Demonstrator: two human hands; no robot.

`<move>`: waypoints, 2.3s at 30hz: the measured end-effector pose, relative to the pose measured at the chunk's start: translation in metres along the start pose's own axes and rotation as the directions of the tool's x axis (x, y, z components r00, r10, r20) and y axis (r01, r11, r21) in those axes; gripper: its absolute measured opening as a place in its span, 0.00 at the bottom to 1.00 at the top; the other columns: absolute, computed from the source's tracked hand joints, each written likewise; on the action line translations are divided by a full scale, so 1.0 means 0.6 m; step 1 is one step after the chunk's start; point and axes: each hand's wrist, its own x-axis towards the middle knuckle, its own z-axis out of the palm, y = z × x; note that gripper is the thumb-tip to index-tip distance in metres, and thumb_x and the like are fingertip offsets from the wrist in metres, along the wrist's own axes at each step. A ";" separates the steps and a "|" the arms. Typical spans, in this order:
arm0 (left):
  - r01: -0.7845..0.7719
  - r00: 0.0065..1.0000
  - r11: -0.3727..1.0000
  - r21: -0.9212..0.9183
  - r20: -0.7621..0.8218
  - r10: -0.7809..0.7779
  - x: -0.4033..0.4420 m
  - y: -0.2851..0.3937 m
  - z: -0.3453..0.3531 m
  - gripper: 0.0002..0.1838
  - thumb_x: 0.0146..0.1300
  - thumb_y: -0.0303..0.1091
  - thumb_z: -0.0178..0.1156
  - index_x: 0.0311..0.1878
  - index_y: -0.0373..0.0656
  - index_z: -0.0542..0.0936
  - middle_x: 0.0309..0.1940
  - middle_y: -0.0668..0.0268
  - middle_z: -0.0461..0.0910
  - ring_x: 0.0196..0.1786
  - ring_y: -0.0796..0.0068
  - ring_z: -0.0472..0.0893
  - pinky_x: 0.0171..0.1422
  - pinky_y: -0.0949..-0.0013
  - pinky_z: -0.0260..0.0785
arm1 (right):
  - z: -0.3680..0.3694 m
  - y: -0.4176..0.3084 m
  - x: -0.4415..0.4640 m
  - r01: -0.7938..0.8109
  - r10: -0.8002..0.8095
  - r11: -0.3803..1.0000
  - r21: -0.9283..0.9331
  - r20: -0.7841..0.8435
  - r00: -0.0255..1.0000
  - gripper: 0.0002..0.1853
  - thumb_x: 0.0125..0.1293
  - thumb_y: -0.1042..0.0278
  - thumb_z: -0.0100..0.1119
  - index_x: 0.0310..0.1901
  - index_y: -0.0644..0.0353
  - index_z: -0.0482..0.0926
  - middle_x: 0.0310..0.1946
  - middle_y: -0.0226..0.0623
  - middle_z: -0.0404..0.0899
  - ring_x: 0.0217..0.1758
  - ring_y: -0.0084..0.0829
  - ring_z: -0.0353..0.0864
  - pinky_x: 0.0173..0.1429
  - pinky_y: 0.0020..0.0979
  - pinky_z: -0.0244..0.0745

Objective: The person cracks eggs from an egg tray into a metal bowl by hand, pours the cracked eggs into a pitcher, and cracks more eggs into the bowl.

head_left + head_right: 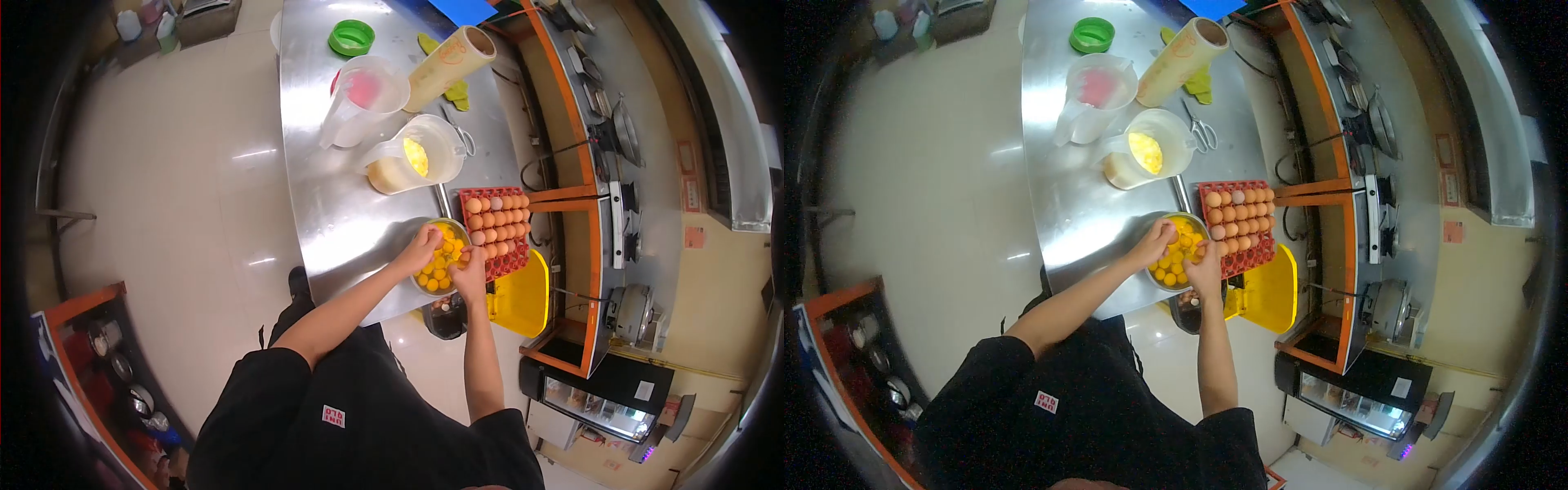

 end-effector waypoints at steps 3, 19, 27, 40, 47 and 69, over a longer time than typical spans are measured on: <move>-0.025 1.000 1.000 -0.009 0.015 0.026 0.002 -0.008 -0.003 0.21 0.78 0.52 0.45 0.59 0.44 0.65 0.38 0.65 0.74 0.27 0.79 0.72 0.31 0.72 0.68 | -0.047 -0.052 -0.006 0.038 -0.033 0.988 -0.151 0.036 0.999 0.30 0.49 0.69 0.66 0.55 0.62 0.66 0.52 0.52 0.68 0.53 0.52 0.74 0.56 0.43 0.74; 0.024 1.000 1.000 0.000 0.014 -0.024 0.010 -0.014 -0.003 0.19 0.79 0.51 0.43 0.59 0.48 0.65 0.37 0.67 0.72 0.27 0.82 0.73 0.29 0.75 0.67 | -0.217 -0.107 0.024 0.183 -0.186 0.981 -0.061 -0.054 0.981 0.27 0.55 0.74 0.63 0.57 0.63 0.67 0.53 0.53 0.69 0.52 0.51 0.77 0.53 0.42 0.78; 0.109 0.993 0.994 0.009 0.036 -0.109 0.016 -0.011 -0.006 0.18 0.79 0.49 0.42 0.60 0.46 0.64 0.37 0.66 0.71 0.25 0.82 0.72 0.26 0.77 0.65 | -0.105 0.119 -0.042 0.003 0.026 0.991 -0.131 0.215 0.976 0.24 0.55 0.62 0.72 0.52 0.60 0.77 0.46 0.48 0.79 0.49 0.44 0.81 0.53 0.39 0.76; 0.118 0.991 0.991 0.069 0.057 -0.122 0.015 -0.016 -0.008 0.21 0.79 0.53 0.43 0.59 0.46 0.66 0.35 0.67 0.73 0.25 0.82 0.73 0.28 0.77 0.67 | -0.102 0.474 0.160 -0.205 0.223 0.970 0.132 -0.145 0.964 0.23 0.64 0.55 0.69 0.54 0.59 0.78 0.34 0.36 0.83 0.25 0.28 0.79 0.25 0.30 0.75; 0.153 0.982 0.988 0.018 0.113 -0.154 0.006 0.000 -0.015 0.19 0.79 0.53 0.43 0.57 0.49 0.67 0.34 0.68 0.72 0.26 0.82 0.72 0.29 0.78 0.66 | -0.074 0.444 0.221 -0.408 0.410 0.912 0.044 -0.092 0.907 0.22 0.61 0.58 0.71 0.49 0.65 0.78 0.31 0.38 0.81 0.25 0.30 0.80 0.26 0.32 0.79; -0.069 0.996 0.994 0.087 0.068 0.063 0.016 -0.045 0.065 0.18 0.78 0.49 0.45 0.57 0.45 0.66 0.41 0.65 0.73 0.30 0.80 0.72 0.32 0.73 0.67 | 0.025 0.038 0.016 -0.151 0.230 0.671 0.726 -0.011 0.973 0.13 0.73 0.60 0.47 0.49 0.56 0.76 0.32 0.27 0.76 0.22 0.19 0.70 0.22 0.22 0.63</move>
